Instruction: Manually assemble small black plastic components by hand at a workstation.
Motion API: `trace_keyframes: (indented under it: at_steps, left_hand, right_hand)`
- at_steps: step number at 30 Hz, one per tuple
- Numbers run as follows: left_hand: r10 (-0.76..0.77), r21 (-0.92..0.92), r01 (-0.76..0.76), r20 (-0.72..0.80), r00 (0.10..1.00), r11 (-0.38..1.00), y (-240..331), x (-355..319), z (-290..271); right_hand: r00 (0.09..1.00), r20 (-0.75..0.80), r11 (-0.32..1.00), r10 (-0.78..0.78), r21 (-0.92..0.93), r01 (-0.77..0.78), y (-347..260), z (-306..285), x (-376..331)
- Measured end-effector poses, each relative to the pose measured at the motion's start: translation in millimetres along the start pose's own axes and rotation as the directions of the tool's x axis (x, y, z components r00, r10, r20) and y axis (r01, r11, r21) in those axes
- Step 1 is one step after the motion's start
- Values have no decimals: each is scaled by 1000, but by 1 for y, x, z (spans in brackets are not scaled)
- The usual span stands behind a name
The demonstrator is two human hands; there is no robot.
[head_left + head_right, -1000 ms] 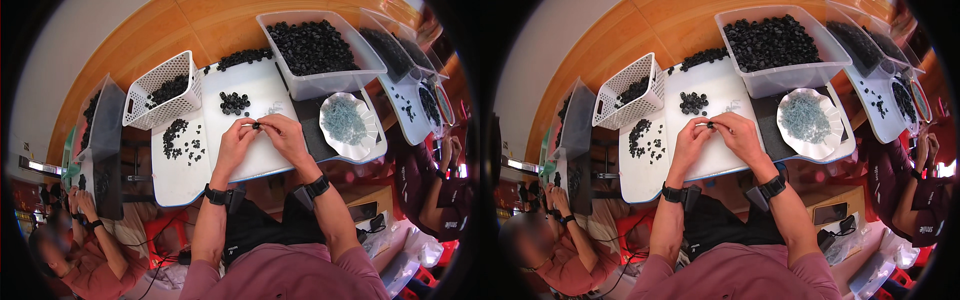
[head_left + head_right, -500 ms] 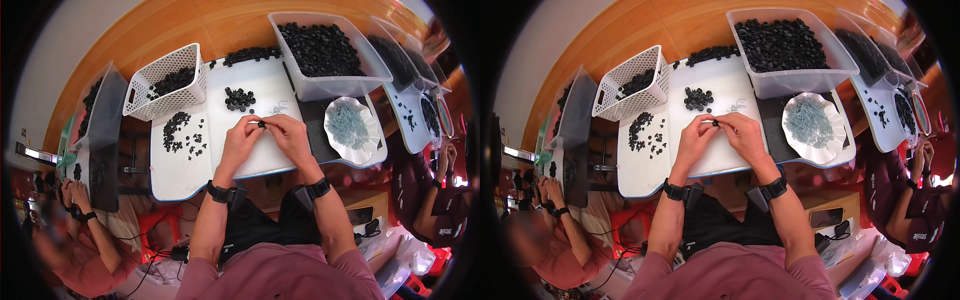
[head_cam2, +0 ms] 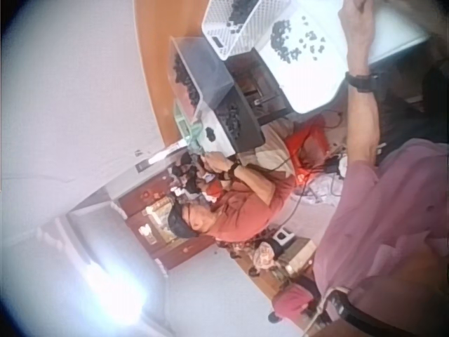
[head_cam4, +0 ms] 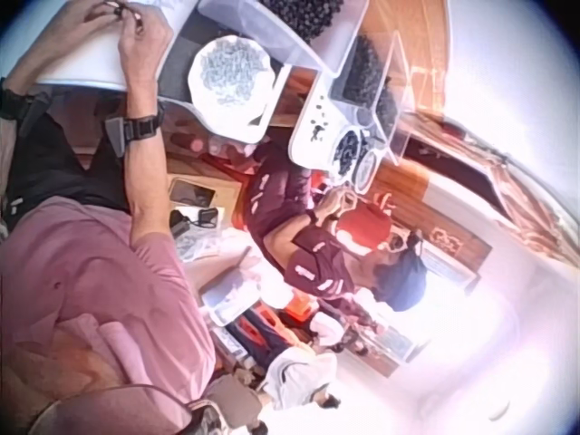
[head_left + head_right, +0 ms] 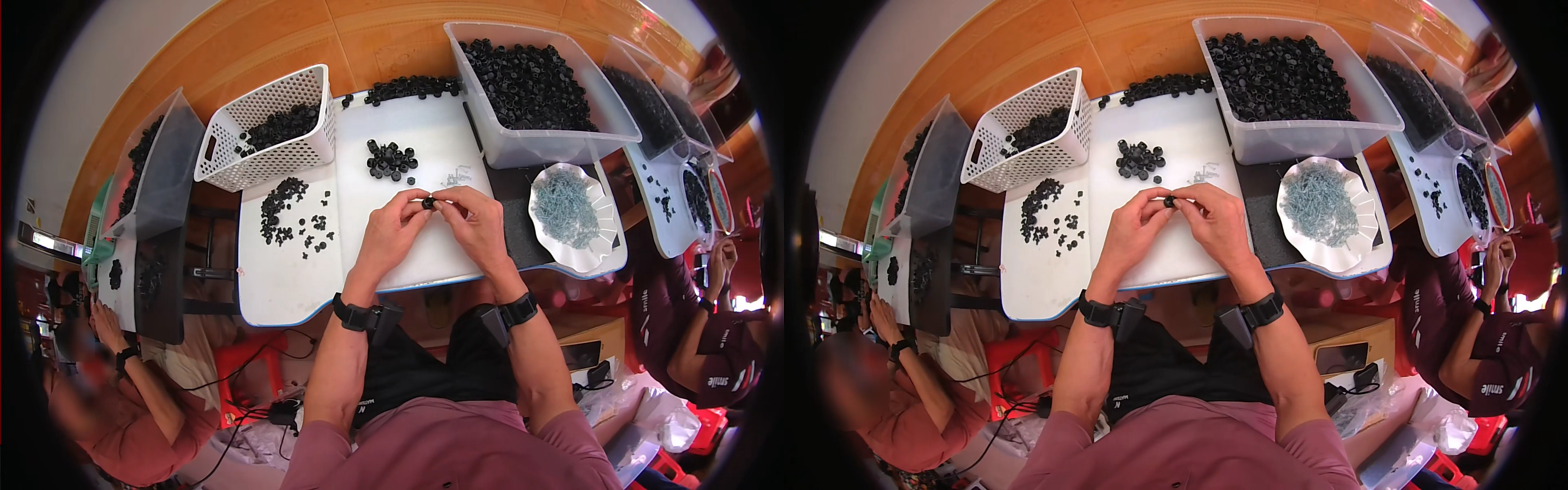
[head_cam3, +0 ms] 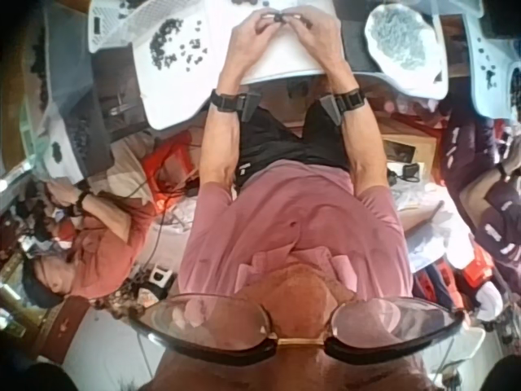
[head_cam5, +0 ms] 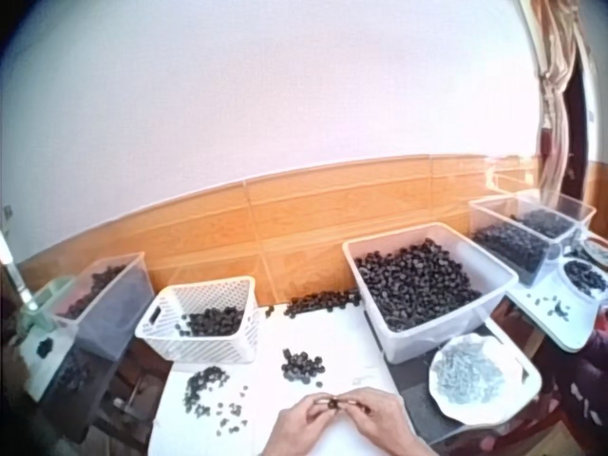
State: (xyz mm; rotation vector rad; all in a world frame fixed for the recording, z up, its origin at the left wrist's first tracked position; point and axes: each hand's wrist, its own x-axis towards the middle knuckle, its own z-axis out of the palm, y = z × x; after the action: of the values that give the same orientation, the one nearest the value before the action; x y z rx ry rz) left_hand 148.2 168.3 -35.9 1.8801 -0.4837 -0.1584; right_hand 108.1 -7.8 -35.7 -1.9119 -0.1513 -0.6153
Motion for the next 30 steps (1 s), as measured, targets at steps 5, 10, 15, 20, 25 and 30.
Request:
trace_keyframes:
  at_steps: [5, 10, 15, 20, 25, 30]
  left_hand:
    - [10, -13, -10, -8, 1000, 1000, -3, 1, 0]
    - [-9, 47, 11, -39, 999, 999, 0, -1, 4]
    - [23, 67, -18, -77, 997, 998, 0, -2, 7]
    - [38, 69, -32, -93, 995, 997, 2, -4, 8]
    - [38, 57, -33, -93, 995, 998, 2, -4, 7]
    - [44, 55, -39, -88, 995, 998, 3, -4, 8]
  right_hand:
    - [1000, -3, 1000, -17, 5, 17, 0, 0, 1]
    - [999, 0, 999, 33, -23, -33, -1, 1, -1]
    - [1000, -13, 1000, -18, -10, 18, 0, 1, -1]
    - [1000, 9, 999, -13, -29, 13, 0, 0, 0]
    - [1000, 16, 999, -21, -31, 22, 0, 1, -1]
    - [1000, 14, 1000, 14, 1, -14, 3, 1, 0]
